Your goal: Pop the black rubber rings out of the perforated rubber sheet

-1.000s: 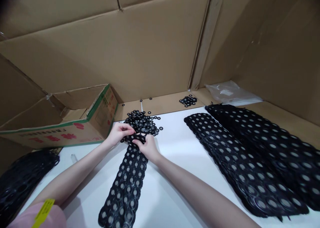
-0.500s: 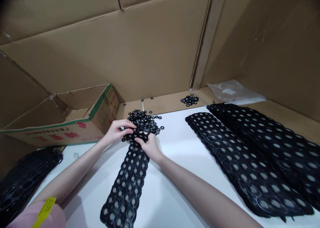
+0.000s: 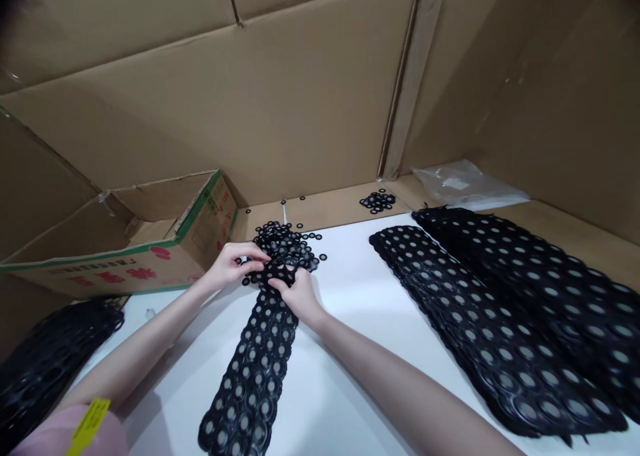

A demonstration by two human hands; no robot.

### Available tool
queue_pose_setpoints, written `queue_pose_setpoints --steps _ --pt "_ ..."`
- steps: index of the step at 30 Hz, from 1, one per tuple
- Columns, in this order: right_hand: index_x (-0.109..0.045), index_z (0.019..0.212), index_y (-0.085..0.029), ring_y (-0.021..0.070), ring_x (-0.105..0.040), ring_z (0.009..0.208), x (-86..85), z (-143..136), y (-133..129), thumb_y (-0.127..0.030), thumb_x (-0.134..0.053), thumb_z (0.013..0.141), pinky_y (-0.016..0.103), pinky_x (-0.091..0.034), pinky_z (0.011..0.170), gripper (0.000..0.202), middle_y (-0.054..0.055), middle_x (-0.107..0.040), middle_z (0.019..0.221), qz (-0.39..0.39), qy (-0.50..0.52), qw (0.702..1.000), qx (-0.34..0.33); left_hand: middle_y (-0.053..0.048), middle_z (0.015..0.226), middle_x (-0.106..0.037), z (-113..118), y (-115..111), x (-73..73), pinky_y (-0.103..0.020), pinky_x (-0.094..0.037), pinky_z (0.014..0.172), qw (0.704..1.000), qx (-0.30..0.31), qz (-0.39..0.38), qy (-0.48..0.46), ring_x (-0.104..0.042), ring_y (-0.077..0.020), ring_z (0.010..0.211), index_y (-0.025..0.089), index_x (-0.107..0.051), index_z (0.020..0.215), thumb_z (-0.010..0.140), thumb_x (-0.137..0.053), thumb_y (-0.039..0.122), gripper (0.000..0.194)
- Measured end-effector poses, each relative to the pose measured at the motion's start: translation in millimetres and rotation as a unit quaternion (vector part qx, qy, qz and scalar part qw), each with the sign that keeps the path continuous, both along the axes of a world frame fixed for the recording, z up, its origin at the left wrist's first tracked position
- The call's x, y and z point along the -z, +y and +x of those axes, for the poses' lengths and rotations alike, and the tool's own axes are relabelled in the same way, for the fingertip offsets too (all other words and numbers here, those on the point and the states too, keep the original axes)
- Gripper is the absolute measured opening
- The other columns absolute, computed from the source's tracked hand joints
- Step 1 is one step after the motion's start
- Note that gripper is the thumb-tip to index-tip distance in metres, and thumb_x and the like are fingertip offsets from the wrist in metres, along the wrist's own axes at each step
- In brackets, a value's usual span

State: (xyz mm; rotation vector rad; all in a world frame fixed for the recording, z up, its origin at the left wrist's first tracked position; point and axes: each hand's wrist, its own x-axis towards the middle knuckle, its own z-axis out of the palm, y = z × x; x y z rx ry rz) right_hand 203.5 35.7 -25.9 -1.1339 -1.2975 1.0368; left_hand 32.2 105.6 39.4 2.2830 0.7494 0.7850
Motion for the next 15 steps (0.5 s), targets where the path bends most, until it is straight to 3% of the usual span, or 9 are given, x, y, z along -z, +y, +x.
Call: queue_pose_setpoints --steps 3,9,11,15 --pt "-0.07 0.085 -0.018 0.0236 -0.069 0.087 -0.6 -0.1 -0.2 -0.027 -0.064 0.075 0.036 -0.052 0.083 0.015 0.006 -0.076 0.092 -0.001 0.004 1.0 -0.011 -0.006 0.083 -0.074 -1.2 -1.8 4.1 -0.024 -0.048 0.073 1.0 -0.008 -0.019 -0.009 -0.066 -0.0162 0.077 0.018 -0.077 0.087 0.079 -0.071 0.026 0.013" --pt "-0.067 0.08 -0.019 0.025 -0.068 0.082 2.8 -1.7 0.0 -0.027 -0.064 0.072 0.038 -0.052 0.078 0.011 0.006 -0.075 0.085 -0.008 -0.01 1.0 -0.008 -0.003 0.067 -0.07 8.1 5.9 13.9 -0.022 -0.046 0.056 0.985 -0.117 -0.095 -0.088 -0.06 -0.0128 0.055 0.015 -0.073 0.074 0.077 -0.064 0.023 0.012" --pt "-0.067 0.079 -0.018 0.0252 -0.068 0.083 3.1 -1.6 0.3 -0.026 -0.065 0.071 0.038 -0.052 0.079 0.011 0.007 -0.075 0.086 -0.015 -0.002 1.0 0.0 -0.003 0.066 -0.069 8.8 7.5 9.4 -0.021 -0.045 0.053 0.987 -0.1 -0.1 -0.078 -0.058 -0.0117 0.053 0.015 -0.073 0.075 0.078 -0.064 0.023 0.013" --pt "-0.069 0.081 -0.018 0.0246 -0.068 0.084 1.2 -0.4 0.7 -0.026 -0.066 0.071 0.037 -0.052 0.081 0.012 0.006 -0.076 0.088 -0.015 0.01 1.0 0.007 -0.006 0.08 -0.07 5.4 4.2 -0.3 -0.024 -0.049 0.069 0.998 -0.007 -0.061 -0.027 -0.063 -0.015 0.072 0.015 -0.074 0.081 0.078 -0.071 0.03 0.016"
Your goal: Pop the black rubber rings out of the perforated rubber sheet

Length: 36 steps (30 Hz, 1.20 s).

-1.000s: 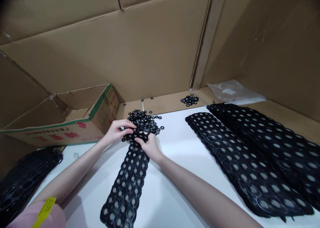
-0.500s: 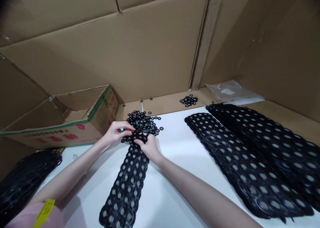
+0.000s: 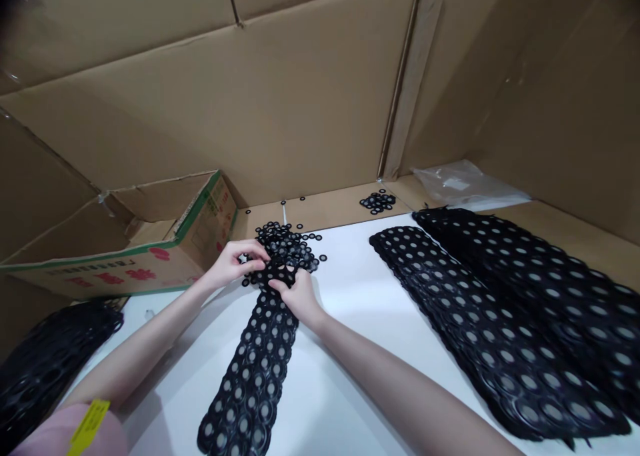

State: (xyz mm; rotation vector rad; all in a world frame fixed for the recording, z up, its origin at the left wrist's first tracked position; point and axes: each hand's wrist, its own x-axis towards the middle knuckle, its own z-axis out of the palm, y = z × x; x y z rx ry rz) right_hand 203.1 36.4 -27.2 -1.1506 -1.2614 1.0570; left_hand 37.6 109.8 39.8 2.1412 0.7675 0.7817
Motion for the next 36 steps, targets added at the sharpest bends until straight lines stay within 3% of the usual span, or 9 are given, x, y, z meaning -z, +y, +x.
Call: queue_pose_setpoints --steps 5,11,15,21,26,29,33,36 --pt "-0.07 0.082 -0.018 0.0245 -0.068 0.083 -0.8 1.2 0.0 -0.028 -0.066 0.072 0.037 -0.051 0.081 0.015 0.007 -0.076 0.088 -0.002 -0.004 1.0 -0.008 -0.006 0.081 -0.071 -0.5 -2.9 10.3 -0.023 -0.048 0.071 1.0 -0.003 -0.015 0.001 -0.064 -0.0149 0.075 0.014 -0.074 0.082 0.079 -0.069 0.028 0.015" --pt "-0.066 0.079 -0.018 0.0237 -0.067 0.081 1.8 -0.2 0.0 -0.029 -0.066 0.072 0.036 -0.051 0.078 0.013 0.006 -0.074 0.084 -0.003 -0.015 1.0 0.003 -0.003 0.066 -0.071 5.4 6.7 25.7 -0.022 -0.047 0.058 0.992 -0.06 -0.089 -0.06 -0.062 -0.0133 0.059 0.014 -0.073 0.072 0.073 -0.072 0.029 0.015" --pt "-0.065 0.079 -0.018 0.0243 -0.066 0.082 2.4 -0.8 0.2 -0.027 -0.066 0.07 0.036 -0.051 0.079 0.013 0.006 -0.074 0.084 -0.017 -0.019 1.0 0.005 -0.003 0.063 -0.07 12.0 18.1 23.2 -0.022 -0.047 0.055 0.984 -0.131 -0.051 -0.114 -0.06 -0.0128 0.055 0.014 -0.072 0.069 0.071 -0.07 0.028 0.014" --pt "-0.064 0.079 -0.018 0.0235 -0.065 0.08 1.0 -1.0 0.5 -0.034 -0.065 0.073 0.036 -0.051 0.078 0.017 0.008 -0.073 0.083 0.001 -0.018 0.999 0.039 -0.003 0.071 -0.072 25.4 37.6 24.1 -0.025 -0.051 0.064 0.973 -0.178 0.0 -0.145 -0.064 -0.0151 0.064 0.015 -0.072 0.072 0.071 -0.069 0.027 0.013" --pt "-0.064 0.075 -0.018 0.0226 -0.066 0.078 1.5 -1.6 -1.3 -0.028 -0.067 0.071 0.035 -0.051 0.075 0.011 0.005 -0.073 0.08 -0.014 -0.026 1.0 0.008 -0.004 0.073 -0.07 23.8 60.6 23.1 -0.025 -0.049 0.064 0.955 -0.242 0.059 -0.164 -0.064 -0.0153 0.066 0.014 -0.07 0.08 0.081 -0.059 0.027 0.017" --pt "-0.065 0.08 -0.018 0.0227 -0.066 0.082 1.3 0.1 -0.9 -0.033 -0.066 0.074 0.035 -0.051 0.078 0.017 0.007 -0.074 0.088 -0.008 -0.03 0.999 0.02 -0.004 0.081 -0.072 20.3 63.0 22.9 -0.028 -0.05 0.075 0.963 -0.22 0.099 -0.122 -0.065 -0.0174 0.078 0.017 -0.072 0.081 0.08 -0.064 0.025 0.011" --pt "-0.066 0.082 -0.017 0.0235 -0.067 0.085 1.3 1.6 1.0 -0.037 -0.067 0.075 0.036 -0.052 0.08 0.021 0.008 -0.074 0.09 0.004 -0.027 0.999 0.018 -0.005 0.091 -0.072 16.9 57.5 31.0 -0.032 -0.05 0.085 0.972 -0.127 0.192 0.053 -0.066 -0.0195 0.089 0.02 -0.073 0.088 0.087 -0.06 0.023 0.014" --pt "-0.068 0.084 -0.016 0.0242 -0.067 0.085 1.6 1.3 1.7 -0.037 -0.067 0.075 0.037 -0.052 0.081 0.023 0.01 -0.075 0.092 0.003 -0.022 1.0 0.013 -0.008 0.1 -0.071 13.9 54.4 35.1 -0.036 -0.05 0.088 0.967 -0.117 0.208 0.095 -0.066 -0.0216 0.095 0.019 -0.073 0.092 0.091 -0.056 0.027 0.019"
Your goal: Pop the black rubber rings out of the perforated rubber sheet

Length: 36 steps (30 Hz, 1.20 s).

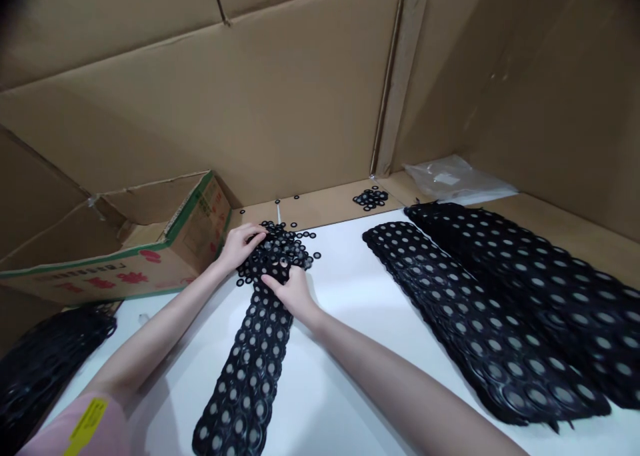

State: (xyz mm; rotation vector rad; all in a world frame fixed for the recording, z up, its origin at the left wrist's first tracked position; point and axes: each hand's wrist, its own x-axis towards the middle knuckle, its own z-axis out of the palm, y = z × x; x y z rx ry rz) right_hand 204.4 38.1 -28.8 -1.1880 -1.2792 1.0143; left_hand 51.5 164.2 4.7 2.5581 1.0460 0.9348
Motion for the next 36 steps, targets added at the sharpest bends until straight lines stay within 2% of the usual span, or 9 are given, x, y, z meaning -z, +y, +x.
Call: queue_pose_setpoints --steps 4,7,10,12,16,24,27,31,36 --pt "-0.069 0.088 -0.016 0.0247 -0.068 0.09 -1.4 -0.1 -0.3 -0.036 -0.068 0.074 0.037 -0.052 0.085 0.024 0.01 -0.075 0.097 -0.005 0.004 1.0 0.006 -0.01 0.112 -0.066 -1.2 -19.2 -9.3 -0.039 -0.049 0.094 0.996 0.004 0.059 -0.071 -0.062 -0.0223 0.106 0.019 -0.073 0.096 0.092 -0.054 0.025 0.02" --pt "-0.068 0.09 -0.016 0.0239 -0.068 0.089 -1.6 0.8 0.0 -0.036 -0.067 0.074 0.035 -0.052 0.083 0.025 0.008 -0.075 0.095 0.0 0.001 1.0 0.009 -0.009 0.099 -0.067 1.6 -47.3 -20.7 -0.034 -0.051 0.086 0.985 0.085 0.083 -0.125 -0.063 -0.0185 0.096 0.019 -0.071 0.099 0.093 -0.053 0.02 0.019" --pt "-0.067 0.086 -0.016 0.0217 -0.066 0.079 2.1 1.7 2.1 -0.031 -0.063 0.073 0.031 -0.052 0.07 0.02 0.005 -0.074 0.085 0.022 -0.024 0.999 0.005 -0.008 0.098 -0.068 5.2 -70.7 -23.3 -0.034 -0.051 0.082 0.974 0.2 0.089 -0.053 -0.062 -0.0186 0.092 0.02 -0.07 0.104 0.09 -0.059 0.019 0.018" --pt "-0.065 0.078 -0.016 0.0196 -0.063 0.07 5.4 1.7 3.6 -0.027 -0.061 0.071 0.027 -0.049 0.06 0.014 0.003 -0.071 0.075 0.029 -0.042 0.999 0.008 -0.009 0.102 -0.069 6.7 -77.8 -18.9 -0.035 -0.051 0.083 0.97 0.226 0.083 -0.015 -0.062 -0.0192 0.094 0.021 -0.069 0.107 0.09 -0.059 0.019 0.02" --pt "-0.057 0.064 -0.017 0.0159 -0.056 0.057 6.6 -0.3 3.9 -0.029 -0.064 0.067 0.024 -0.041 0.049 0.013 -0.001 -0.061 0.059 0.033 -0.06 0.998 -0.001 -0.01 0.104 -0.069 6.9 -77.2 -6.6 -0.035 -0.052 0.084 0.975 0.196 0.104 -0.016 -0.063 -0.0197 0.096 0.019 -0.068 0.11 0.089 -0.061 0.023 0.022" --pt "-0.051 0.058 -0.02 0.0162 -0.055 0.059 3.4 -3.9 2.1 -0.02 -0.055 0.073 0.027 -0.042 0.055 0.016 0.001 -0.063 0.059 0.045 -0.09 0.995 -0.014 -0.008 0.095 -0.073 6.1 -74.5 5.3 -0.029 -0.053 0.074 0.974 0.155 0.163 0.007 -0.067 -0.0177 0.084 0.017 -0.066 0.114 0.094 -0.052 0.019 0.024" --pt "-0.05 0.059 -0.02 0.0159 -0.053 0.057 5.7 -4.4 3.2 -0.022 -0.054 0.075 0.027 -0.04 0.053 0.016 0.001 -0.061 0.058 0.042 -0.097 0.994 -0.008 -0.008 0.098 -0.073 8.6 -74.4 6.9 -0.031 -0.052 0.076 0.974 0.148 0.173 0.006 -0.068 -0.0183 0.086 0.018 -0.063 0.119 0.095 -0.049 0.017 0.028" --pt "-0.05 0.062 -0.02 0.0162 -0.052 0.056 6.1 -4.9 3.4 -0.025 -0.052 0.076 0.027 -0.039 0.052 0.016 0.001 -0.059 0.058 0.04 -0.101 0.994 -0.004 -0.009 0.105 -0.071 11.3 -72.3 5.4 -0.034 -0.05 0.083 0.972 0.152 0.18 -0.011 -0.065 -0.0197 0.095 0.019 -0.067 0.112 0.095 -0.05 0.018 0.024" --pt "-0.054 0.064 -0.019 0.0172 -0.055 0.06 5.3 -4.8 2.5 -0.026 -0.055 0.077 0.027 -0.042 0.055 0.015 0.002 -0.062 0.063 0.043 -0.103 0.994 -0.01 -0.009 0.091 -0.065 10.7 -71.1 0.9 -0.029 -0.049 0.072 0.974 0.157 0.161 -0.005 -0.059 -0.017 0.084 0.017 -0.069 0.106 0.096 -0.049 0.02 0.023"
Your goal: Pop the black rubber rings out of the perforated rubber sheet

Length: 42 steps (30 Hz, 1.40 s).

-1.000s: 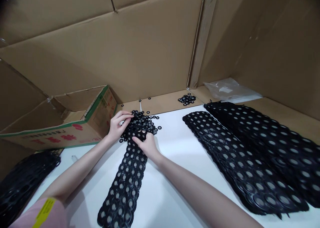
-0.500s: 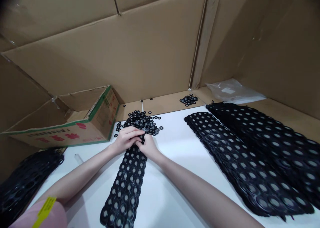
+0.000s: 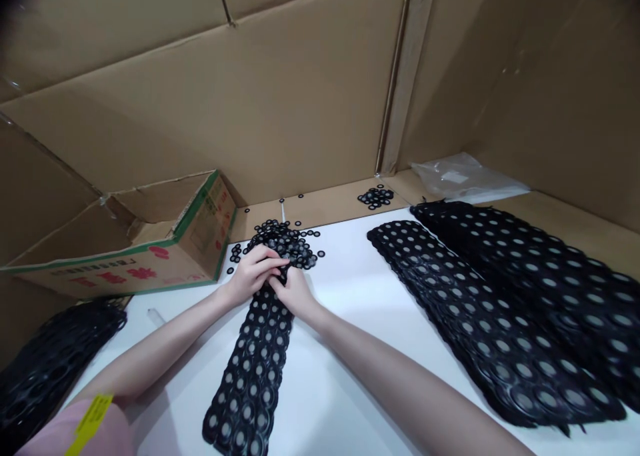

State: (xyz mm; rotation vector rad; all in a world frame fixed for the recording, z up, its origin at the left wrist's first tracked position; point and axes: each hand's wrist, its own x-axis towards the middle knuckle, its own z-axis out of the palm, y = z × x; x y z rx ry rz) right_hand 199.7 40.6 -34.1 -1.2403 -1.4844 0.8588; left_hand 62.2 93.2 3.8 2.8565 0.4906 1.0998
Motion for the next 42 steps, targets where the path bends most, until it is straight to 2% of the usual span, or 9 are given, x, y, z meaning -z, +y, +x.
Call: queue_pose_setpoints --steps 8,12,16,18,22,25,30,36,42 --pt "-0.042 0.052 -0.022 0.0126 -0.038 0.043 5.9 0.0 0.6 -0.03 -0.056 0.08 0.027 -0.029 0.046 0.032 -0.002 -0.043 0.043 0.002 -0.013 1.0 0.011 -0.005 0.072 -0.059 11.1 -3.7 5.1 -0.026 -0.043 0.062 0.998 -0.041 -0.043 -0.029 -0.053 -0.0159 0.07 0.016 -0.068 0.086 0.092 -0.04 0.01 0.03" --pt "-0.048 0.054 -0.022 0.0156 -0.047 0.05 2.4 0.0 0.4 -0.029 -0.054 0.08 0.028 -0.037 0.052 0.028 0.0 -0.054 0.051 0.016 -0.008 1.0 -0.002 -0.004 0.074 -0.064 18.4 4.6 1.6 -0.026 -0.045 0.067 0.982 -0.076 -0.157 -0.066 -0.058 -0.0157 0.072 0.017 -0.066 0.076 0.088 -0.043 0.01 0.027" --pt "-0.063 0.069 -0.021 0.0202 -0.059 0.063 -0.8 -1.0 -2.8 -0.027 -0.053 0.082 0.031 -0.045 0.064 0.018 0.003 -0.068 0.066 0.017 -0.003 1.0 -0.015 -0.001 0.067 -0.064 20.3 35.4 -7.6 -0.023 -0.045 0.061 0.927 -0.156 -0.281 -0.192 -0.057 -0.0135 0.062 0.015 -0.066 0.074 0.088 -0.049 0.019 0.023" --pt "-0.067 0.076 -0.021 0.0216 -0.063 0.07 -1.5 -1.5 -4.6 -0.026 -0.054 0.081 0.032 -0.047 0.07 0.014 0.004 -0.072 0.075 0.014 0.001 1.0 -0.02 -0.001 0.063 -0.06 16.5 53.3 -14.8 -0.022 -0.041 0.054 0.916 -0.182 -0.276 -0.227 -0.052 -0.0123 0.055 0.014 -0.065 0.076 0.093 -0.041 0.021 0.029" --pt "-0.067 0.079 -0.02 0.0219 -0.064 0.074 -2.3 -0.4 -5.0 -0.031 -0.053 0.085 0.033 -0.049 0.071 0.019 0.005 -0.073 0.079 0.005 0.009 1.0 -0.008 -0.003 0.079 -0.067 3.4 70.2 -24.9 -0.024 -0.046 0.07 0.931 -0.181 -0.234 -0.212 -0.06 -0.0147 0.073 0.016 -0.07 0.082 0.089 -0.053 0.021 0.019" --pt "-0.067 0.085 -0.019 0.0225 -0.066 0.082 -3.0 1.4 -3.5 -0.036 -0.053 0.086 0.035 -0.05 0.079 0.022 0.006 -0.074 0.086 -0.004 0.037 0.999 0.008 -0.004 0.082 -0.066 -5.1 69.9 -18.3 -0.026 -0.046 0.075 0.967 -0.163 -0.154 -0.122 -0.06 -0.0153 0.078 0.018 -0.073 0.084 0.09 -0.054 0.021 0.02" --pt "-0.066 0.092 -0.019 0.0238 -0.065 0.095 -3.1 2.8 -2.1 -0.04 -0.057 0.083 0.037 -0.049 0.089 0.025 0.007 -0.073 0.099 -0.023 0.101 0.995 0.013 -0.005 0.083 -0.066 -10.4 71.5 0.1 -0.031 -0.046 0.078 0.975 -0.182 -0.127 -0.031 -0.058 -0.018 0.081 0.02 -0.075 0.09 0.09 -0.056 0.02 0.019" --pt "-0.064 0.084 -0.019 0.0239 -0.064 0.089 -3.7 3.9 -1.3 -0.044 -0.058 0.081 0.038 -0.049 0.085 0.026 0.007 -0.072 0.091 -0.045 0.117 0.992 0.023 -0.007 0.094 -0.066 -15.6 44.1 -14.3 -0.032 -0.047 0.083 0.98 -0.131 -0.1 -0.114 -0.059 -0.0184 0.091 0.021 -0.072 0.104 0.095 -0.052 0.026 0.023" --pt "-0.066 0.092 -0.019 0.0236 -0.064 0.094 -3.8 5.9 -0.2 -0.04 -0.06 0.079 0.038 -0.049 0.088 0.025 0.007 -0.072 0.098 -0.017 0.138 0.99 -0.008 -0.007 0.093 -0.068 -23.4 11.5 -10.2 -0.031 -0.05 0.08 0.992 -0.02 -0.116 -0.047 -0.062 -0.0177 0.087 0.02 -0.072 0.101 0.088 -0.065 0.029 0.018"
